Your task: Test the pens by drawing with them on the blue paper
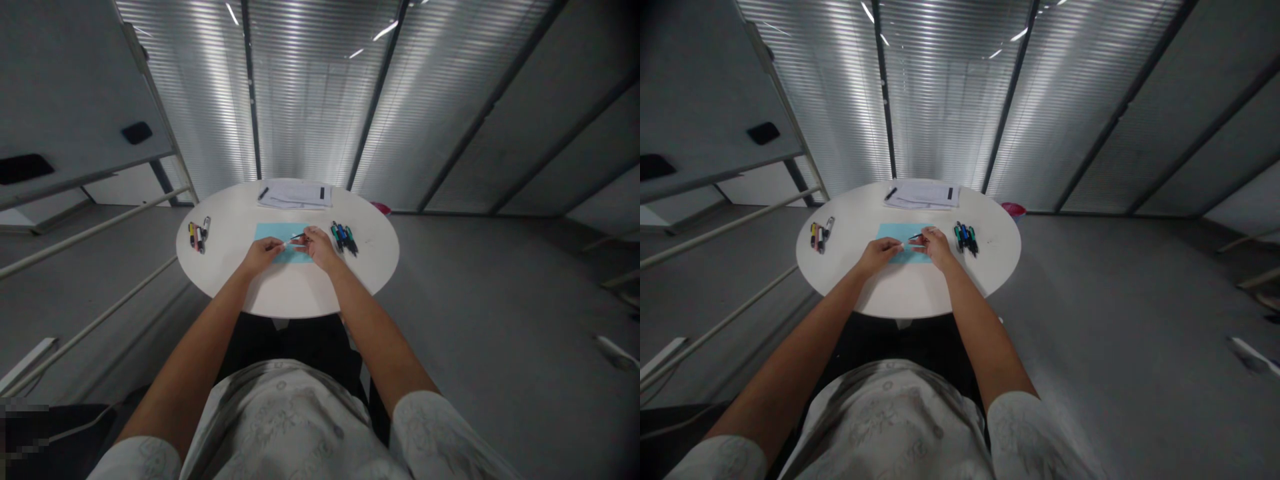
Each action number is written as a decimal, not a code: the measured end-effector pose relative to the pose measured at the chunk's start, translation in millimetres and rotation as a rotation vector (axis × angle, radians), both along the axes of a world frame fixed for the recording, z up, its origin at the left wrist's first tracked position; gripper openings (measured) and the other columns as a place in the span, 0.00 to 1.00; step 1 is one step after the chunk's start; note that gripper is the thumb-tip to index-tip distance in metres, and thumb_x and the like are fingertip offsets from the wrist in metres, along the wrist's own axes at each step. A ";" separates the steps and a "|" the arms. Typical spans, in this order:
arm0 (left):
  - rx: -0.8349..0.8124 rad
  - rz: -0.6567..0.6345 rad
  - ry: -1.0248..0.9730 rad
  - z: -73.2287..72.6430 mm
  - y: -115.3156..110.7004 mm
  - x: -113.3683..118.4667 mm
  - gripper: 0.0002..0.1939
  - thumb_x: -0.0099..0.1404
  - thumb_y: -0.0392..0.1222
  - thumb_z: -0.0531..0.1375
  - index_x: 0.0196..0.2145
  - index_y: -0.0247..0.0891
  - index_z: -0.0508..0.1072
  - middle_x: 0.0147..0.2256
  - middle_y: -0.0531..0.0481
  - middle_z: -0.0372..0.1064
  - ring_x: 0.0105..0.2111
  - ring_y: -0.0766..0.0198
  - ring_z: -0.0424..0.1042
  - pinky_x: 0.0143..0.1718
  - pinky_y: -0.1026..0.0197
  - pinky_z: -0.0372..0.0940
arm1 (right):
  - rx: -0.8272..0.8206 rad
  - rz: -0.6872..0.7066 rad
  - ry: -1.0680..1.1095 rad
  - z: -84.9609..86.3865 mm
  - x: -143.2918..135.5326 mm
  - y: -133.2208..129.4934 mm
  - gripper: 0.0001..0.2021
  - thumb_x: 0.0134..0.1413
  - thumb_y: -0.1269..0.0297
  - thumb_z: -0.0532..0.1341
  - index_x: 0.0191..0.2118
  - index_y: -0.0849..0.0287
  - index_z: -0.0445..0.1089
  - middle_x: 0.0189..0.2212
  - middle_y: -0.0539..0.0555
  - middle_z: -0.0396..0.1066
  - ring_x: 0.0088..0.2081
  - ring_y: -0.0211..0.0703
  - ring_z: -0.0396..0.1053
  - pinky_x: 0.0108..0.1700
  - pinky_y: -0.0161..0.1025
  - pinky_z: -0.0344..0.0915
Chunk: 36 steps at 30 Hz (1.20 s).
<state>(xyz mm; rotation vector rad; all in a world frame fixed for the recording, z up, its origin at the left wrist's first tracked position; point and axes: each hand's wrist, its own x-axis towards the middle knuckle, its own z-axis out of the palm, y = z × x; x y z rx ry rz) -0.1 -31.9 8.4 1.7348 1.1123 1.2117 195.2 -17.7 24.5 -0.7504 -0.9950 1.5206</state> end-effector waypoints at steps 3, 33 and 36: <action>0.005 0.011 -0.004 0.1 -0.1 -0.3 0.18 0.55 0.55 0.64 0.33 0.35 0.77 0.28 0.49 0.74 0.27 0.64 0.67 0.32 0.61 0.61 | 0.004 -0.018 0.016 0.9 0.2 -0.6 0.14 0.54 0.56 0.66 0.34 0.55 0.59 0.20 0.45 0.68 0.32 0.43 0.77 0.31 0.37 0.75; 0.018 0.055 -0.088 -12.0 10.4 -0.6 0.19 0.51 0.51 0.68 0.36 0.35 0.76 0.29 0.48 0.74 0.26 0.65 0.68 0.29 0.61 0.62 | -0.063 0.242 -0.185 7.0 2.5 -6.8 0.23 0.60 0.45 0.53 0.35 0.61 0.72 0.26 0.55 0.75 0.26 0.43 0.74 0.26 0.36 0.69; -0.009 0.067 -0.107 -11.6 11.3 -0.6 0.18 0.50 0.51 0.68 0.35 0.36 0.76 0.29 0.48 0.74 0.27 0.65 0.69 0.30 0.61 0.62 | -0.016 0.236 -0.176 3.9 2.4 -7.3 0.17 0.57 0.49 0.59 0.35 0.60 0.71 0.26 0.53 0.75 0.26 0.43 0.74 0.27 0.36 0.69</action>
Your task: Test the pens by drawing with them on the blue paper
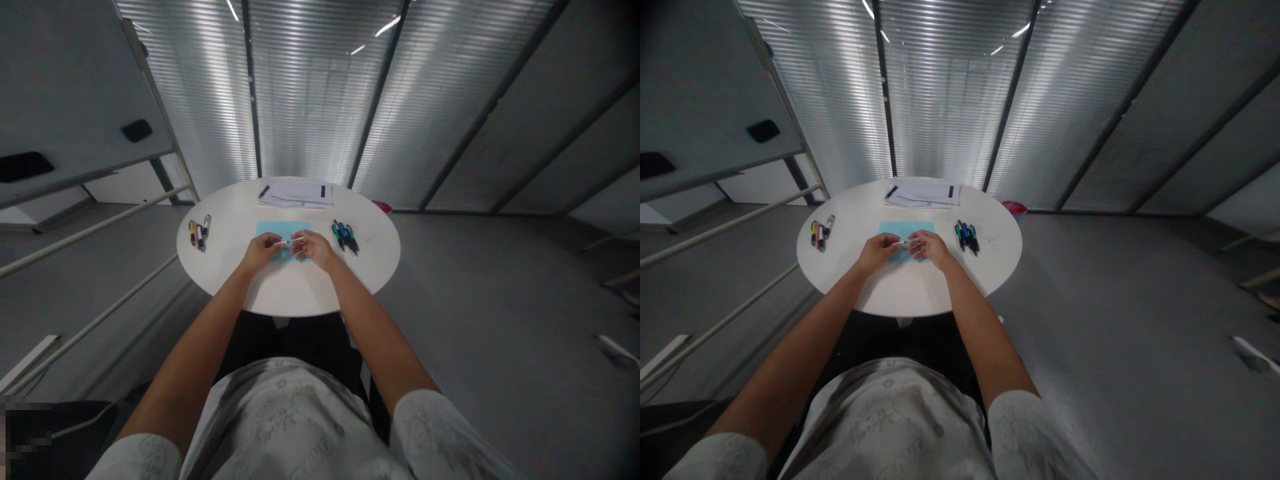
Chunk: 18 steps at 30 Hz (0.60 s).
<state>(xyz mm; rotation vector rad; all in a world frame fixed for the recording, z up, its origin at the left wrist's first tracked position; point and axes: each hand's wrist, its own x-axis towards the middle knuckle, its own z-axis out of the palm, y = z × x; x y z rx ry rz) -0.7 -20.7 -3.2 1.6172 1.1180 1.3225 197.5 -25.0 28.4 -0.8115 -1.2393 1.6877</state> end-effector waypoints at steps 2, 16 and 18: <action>-0.007 0.015 0.032 2.5 -1.5 -0.3 0.17 0.51 0.51 0.67 0.34 0.35 0.76 0.30 0.48 0.74 0.28 0.65 0.69 0.32 0.60 0.62 | 0.028 0.021 -0.003 -0.8 0.4 -1.2 0.14 0.55 0.52 0.62 0.35 0.60 0.71 0.27 0.53 0.75 0.27 0.43 0.75 0.27 0.36 0.70; -0.057 -0.045 -0.143 9.6 -7.1 -0.8 0.26 0.42 0.50 0.73 0.38 0.35 0.77 0.35 0.45 0.76 0.33 0.61 0.72 0.37 0.58 0.65 | 0.003 -0.107 -0.040 -5.8 -1.3 4.7 0.09 0.55 0.59 0.61 0.37 0.59 0.67 0.26 0.51 0.74 0.26 0.42 0.74 0.26 0.36 0.69; -0.070 -0.026 -0.186 12.1 -8.7 -1.5 0.26 0.41 0.50 0.74 0.38 0.35 0.77 0.34 0.44 0.76 0.31 0.61 0.72 0.35 0.58 0.65 | 0.002 -0.127 -0.058 -6.3 -2.4 5.5 0.09 0.53 0.60 0.62 0.37 0.58 0.66 0.25 0.49 0.74 0.24 0.41 0.74 0.24 0.35 0.68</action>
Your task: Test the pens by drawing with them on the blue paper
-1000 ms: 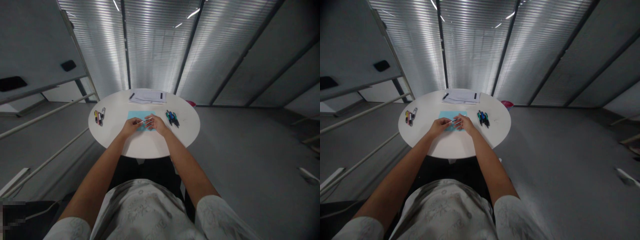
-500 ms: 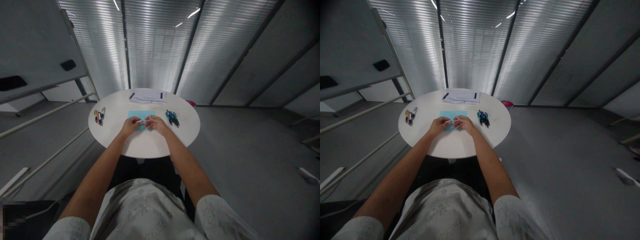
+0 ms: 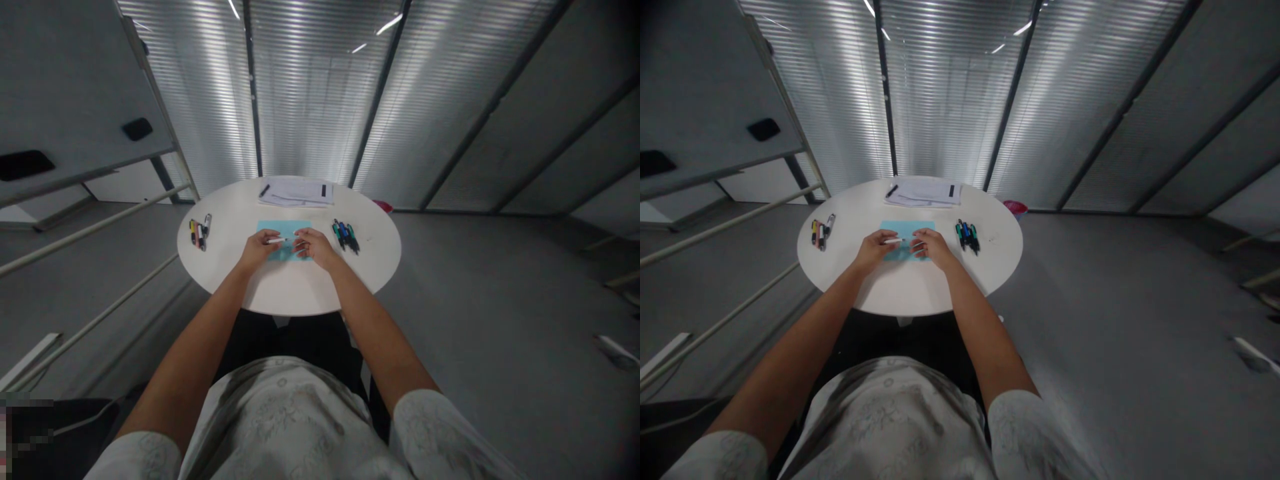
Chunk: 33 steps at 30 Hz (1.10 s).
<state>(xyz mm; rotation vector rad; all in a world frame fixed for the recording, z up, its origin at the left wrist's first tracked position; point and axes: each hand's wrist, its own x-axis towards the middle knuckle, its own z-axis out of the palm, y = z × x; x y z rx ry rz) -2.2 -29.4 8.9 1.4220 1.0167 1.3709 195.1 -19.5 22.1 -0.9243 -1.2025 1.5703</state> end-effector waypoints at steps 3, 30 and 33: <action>-0.014 0.044 0.033 3.3 -3.2 -0.2 0.24 0.43 0.52 0.73 0.34 0.34 0.77 0.30 0.46 0.75 0.27 0.64 0.69 0.31 0.60 0.63 | 0.015 -0.029 -0.039 -0.6 -1.8 -0.2 0.10 0.52 0.60 0.64 0.37 0.57 0.66 0.21 0.46 0.71 0.21 0.38 0.71 0.23 0.34 0.66; 0.031 0.127 0.038 -2.9 4.1 -2.4 0.18 0.47 0.51 0.71 0.33 0.36 0.79 0.28 0.49 0.73 0.25 0.68 0.65 0.27 0.63 0.58 | 0.273 -0.380 -0.251 0.6 6.5 4.7 0.13 0.58 0.52 0.54 0.41 0.55 0.65 0.19 0.44 0.63 0.19 0.36 0.62 0.23 0.33 0.57; 0.019 0.157 -0.006 -3.1 5.9 -3.7 0.18 0.47 0.51 0.71 0.32 0.36 0.78 0.26 0.51 0.71 0.23 0.70 0.62 0.26 0.64 0.56 | 0.476 -0.707 -0.617 -2.1 15.1 8.6 0.10 0.58 0.60 0.53 0.41 0.57 0.68 0.26 0.49 0.69 0.32 0.41 0.68 0.37 0.38 0.62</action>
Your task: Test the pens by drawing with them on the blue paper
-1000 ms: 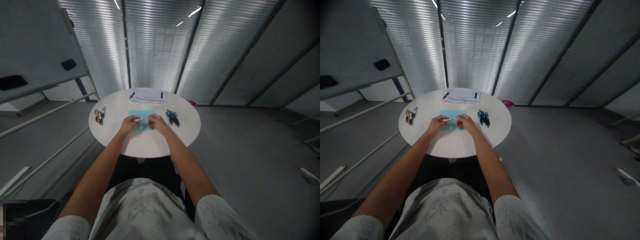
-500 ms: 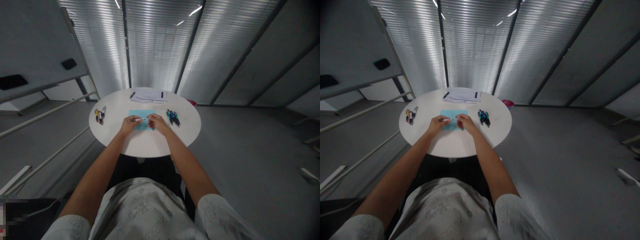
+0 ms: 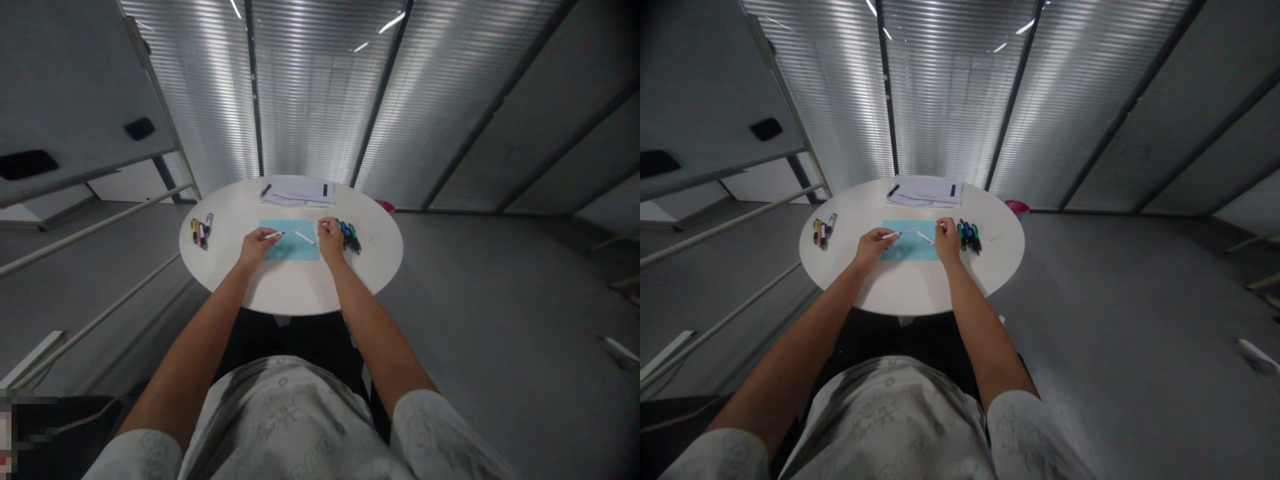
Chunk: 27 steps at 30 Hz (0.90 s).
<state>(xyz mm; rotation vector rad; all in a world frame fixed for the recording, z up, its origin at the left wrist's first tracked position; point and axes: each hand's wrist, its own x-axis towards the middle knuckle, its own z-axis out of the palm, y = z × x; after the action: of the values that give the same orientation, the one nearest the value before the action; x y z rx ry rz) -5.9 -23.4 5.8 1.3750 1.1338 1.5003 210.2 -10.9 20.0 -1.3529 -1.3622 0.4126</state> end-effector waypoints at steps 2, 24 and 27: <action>-0.005 0.004 -0.043 0.3 0.6 -0.7 0.18 0.47 0.51 0.71 0.32 0.36 0.77 0.26 0.51 0.71 0.23 0.70 0.62 0.26 0.64 0.57 | -0.015 -0.085 -0.297 -2.9 2.3 -0.9 0.11 0.57 0.63 0.55 0.42 0.57 0.71 0.35 0.55 0.72 0.43 0.46 0.67 0.47 0.42 0.61; -0.060 -0.010 -0.097 3.5 -1.3 -2.0 0.17 0.47 0.51 0.70 0.30 0.37 0.77 0.30 0.47 0.75 0.24 0.69 0.63 0.29 0.63 0.59 | -0.195 0.353 0.992 15.2 1.5 0.8 0.17 0.45 0.49 0.68 0.33 0.57 0.68 0.19 0.43 0.58 0.18 0.29 0.58 0.18 0.29 0.53; -0.053 -0.028 -0.093 4.4 -2.6 -1.8 0.16 0.47 0.50 0.70 0.30 0.37 0.77 0.31 0.47 0.75 0.24 0.70 0.63 0.29 0.63 0.59 | -0.202 0.379 1.016 13.5 -1.4 0.6 0.21 0.45 0.44 0.68 0.32 0.57 0.67 0.18 0.42 0.56 0.18 0.29 0.58 0.17 0.29 0.53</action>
<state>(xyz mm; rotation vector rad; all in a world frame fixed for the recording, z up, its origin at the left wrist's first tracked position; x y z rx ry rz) -7.7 -26.1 10.2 1.2674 1.0846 1.4890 208.8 -10.4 33.4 -0.7978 -0.6991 1.3114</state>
